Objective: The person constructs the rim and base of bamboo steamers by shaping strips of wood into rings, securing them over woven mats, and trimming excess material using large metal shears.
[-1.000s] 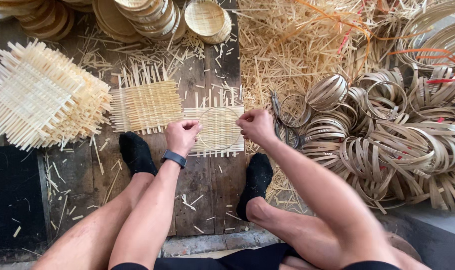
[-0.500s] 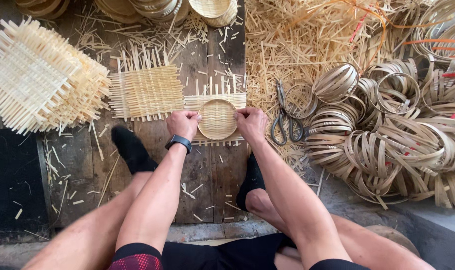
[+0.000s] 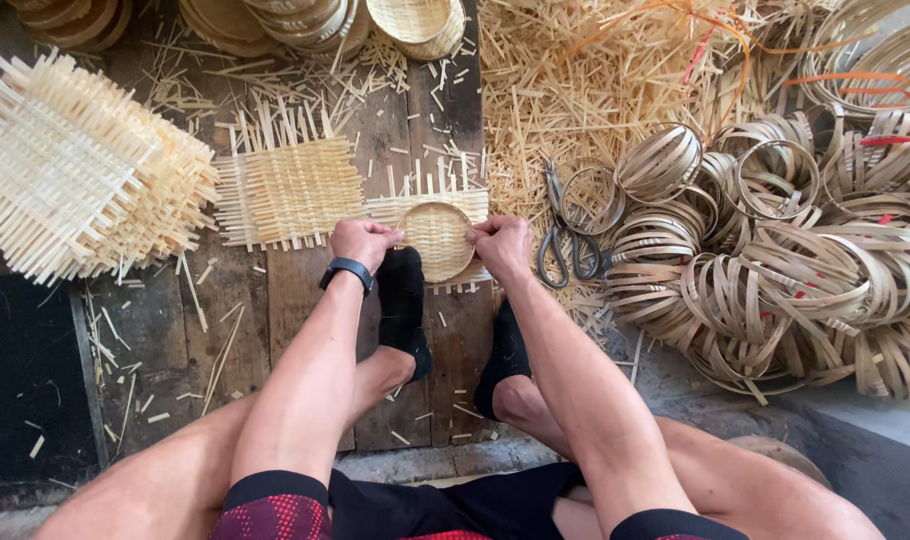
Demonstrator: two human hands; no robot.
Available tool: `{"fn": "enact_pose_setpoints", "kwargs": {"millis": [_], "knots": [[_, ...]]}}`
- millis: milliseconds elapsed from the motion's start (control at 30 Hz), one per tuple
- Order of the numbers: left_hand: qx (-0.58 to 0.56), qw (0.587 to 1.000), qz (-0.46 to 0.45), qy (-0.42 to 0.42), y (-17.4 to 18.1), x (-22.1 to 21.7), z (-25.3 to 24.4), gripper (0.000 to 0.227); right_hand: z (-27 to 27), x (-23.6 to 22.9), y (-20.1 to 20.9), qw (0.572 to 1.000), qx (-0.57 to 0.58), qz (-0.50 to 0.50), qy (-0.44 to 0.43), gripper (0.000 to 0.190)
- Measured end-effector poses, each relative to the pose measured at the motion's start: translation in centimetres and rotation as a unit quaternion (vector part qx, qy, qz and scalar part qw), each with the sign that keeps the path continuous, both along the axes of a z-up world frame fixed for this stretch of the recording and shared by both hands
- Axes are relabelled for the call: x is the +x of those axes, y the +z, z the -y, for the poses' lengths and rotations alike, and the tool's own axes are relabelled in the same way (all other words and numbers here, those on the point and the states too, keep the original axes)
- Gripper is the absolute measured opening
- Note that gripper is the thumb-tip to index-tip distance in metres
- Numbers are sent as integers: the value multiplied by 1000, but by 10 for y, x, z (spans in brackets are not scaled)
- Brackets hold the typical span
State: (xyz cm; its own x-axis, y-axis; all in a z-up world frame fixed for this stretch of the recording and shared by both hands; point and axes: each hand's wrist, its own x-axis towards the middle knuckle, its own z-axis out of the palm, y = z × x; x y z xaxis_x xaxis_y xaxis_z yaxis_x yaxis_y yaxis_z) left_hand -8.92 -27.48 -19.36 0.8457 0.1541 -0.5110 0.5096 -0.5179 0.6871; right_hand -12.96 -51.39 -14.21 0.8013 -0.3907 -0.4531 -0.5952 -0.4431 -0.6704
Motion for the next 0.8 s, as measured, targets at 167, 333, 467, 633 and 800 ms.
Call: {"fn": "enact_pose_setpoints", "kwargs": {"millis": [167,333,467,633,800], "knots": [[51,998,26,-3,5,-5,9,18,1,-2,-6,1000,0,-2,-5,17],[52,998,47,1,9,-11,10,13,10,-4,-17,999,31,-6,15,17],[18,999,26,14,13,-9,7,13,19,1,-24,998,36,-6,55,16],[7,999,38,-10,15,-9,4,16,24,18,-6,987,-11,-90,133,22],[82,988,70,-107,24,1,11,22,-22,1,22,990,-72,-111,50,53]]}}
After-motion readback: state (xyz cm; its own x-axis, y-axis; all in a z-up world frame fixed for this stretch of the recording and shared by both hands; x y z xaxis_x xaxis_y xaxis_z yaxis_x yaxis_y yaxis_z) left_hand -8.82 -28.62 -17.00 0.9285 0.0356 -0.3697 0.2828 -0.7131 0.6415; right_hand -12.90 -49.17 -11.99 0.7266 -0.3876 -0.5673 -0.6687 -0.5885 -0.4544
